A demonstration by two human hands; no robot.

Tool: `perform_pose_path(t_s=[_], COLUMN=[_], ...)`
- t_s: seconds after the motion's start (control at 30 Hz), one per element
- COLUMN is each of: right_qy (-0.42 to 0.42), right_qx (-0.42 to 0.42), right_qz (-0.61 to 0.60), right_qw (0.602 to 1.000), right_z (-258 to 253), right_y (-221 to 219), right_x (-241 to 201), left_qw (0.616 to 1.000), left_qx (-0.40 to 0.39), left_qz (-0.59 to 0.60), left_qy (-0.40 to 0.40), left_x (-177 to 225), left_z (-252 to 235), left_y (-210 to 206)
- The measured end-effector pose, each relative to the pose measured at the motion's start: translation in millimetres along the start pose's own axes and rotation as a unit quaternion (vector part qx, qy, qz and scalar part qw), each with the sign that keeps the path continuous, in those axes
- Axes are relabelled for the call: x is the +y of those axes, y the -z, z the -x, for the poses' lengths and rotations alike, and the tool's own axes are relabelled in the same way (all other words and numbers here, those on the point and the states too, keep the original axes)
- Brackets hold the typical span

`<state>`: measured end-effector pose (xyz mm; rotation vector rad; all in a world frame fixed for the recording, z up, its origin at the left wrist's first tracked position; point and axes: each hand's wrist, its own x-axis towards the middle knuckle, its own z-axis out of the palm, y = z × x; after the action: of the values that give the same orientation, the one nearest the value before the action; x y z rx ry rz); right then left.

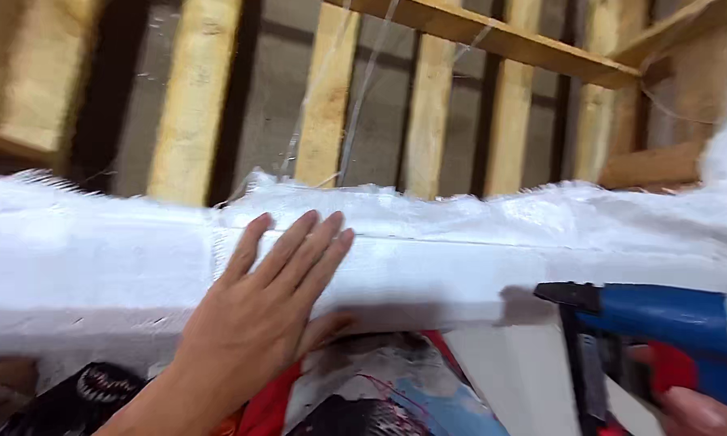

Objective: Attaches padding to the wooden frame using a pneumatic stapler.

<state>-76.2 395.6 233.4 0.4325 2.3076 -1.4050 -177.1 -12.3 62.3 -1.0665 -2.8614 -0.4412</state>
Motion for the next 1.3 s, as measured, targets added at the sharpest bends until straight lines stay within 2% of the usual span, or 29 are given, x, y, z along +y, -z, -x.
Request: perform_pose_path(t_s=[0.1,0.2,0.3,0.47,0.73,0.87,0.97,1.13,1.3], right_qy=[-0.021,-0.028,-0.016,-0.023,-0.096,-0.108,-0.121,-0.104,-0.071], right_qx=[0.166,0.355,0.465,0.505,0.557,0.522,0.485,0.432,0.406], right_qz=[0.005,0.047,0.074,-0.020,-0.202,-0.245,-0.240,-0.204,-0.147], right_qw=[0.986,0.933,0.882,0.862,0.800,0.810,0.832,0.872,0.899], right_z=[46.1,71.4,78.4,60.4,25.2,27.1,35.5,40.5,33.9], right_y=[-38.1,-69.1,-63.6,-22.8,85.8,106.2,70.9,-40.2,-149.5], right_x=[32.7,74.8,123.5,169.9,234.9,242.6,220.3,163.4,104.1], left_qw=[1.000,0.998,0.998,0.999,0.998,0.999,0.998,0.998,0.995], left_qx=[-0.017,-0.052,-0.059,-0.039,-0.030,0.011,0.046,0.054,0.052], left_qz=[0.016,0.027,0.014,0.006,0.003,-0.007,-0.036,-0.016,-0.012], left_qy=[-0.007,-0.002,0.005,0.016,0.053,0.030,-0.002,-0.026,-0.080], left_x=[-1.5,2.5,11.4,23.0,25.5,19.7,16.9,9.9,-27.6], left_z=[-0.7,-4.7,-15.9,-28.0,-25.6,-23.4,-22.4,-7.5,23.3], left_y=[-1.4,1.4,-0.2,-11.3,-12.2,-21.4,-22.2,-14.7,-5.3])
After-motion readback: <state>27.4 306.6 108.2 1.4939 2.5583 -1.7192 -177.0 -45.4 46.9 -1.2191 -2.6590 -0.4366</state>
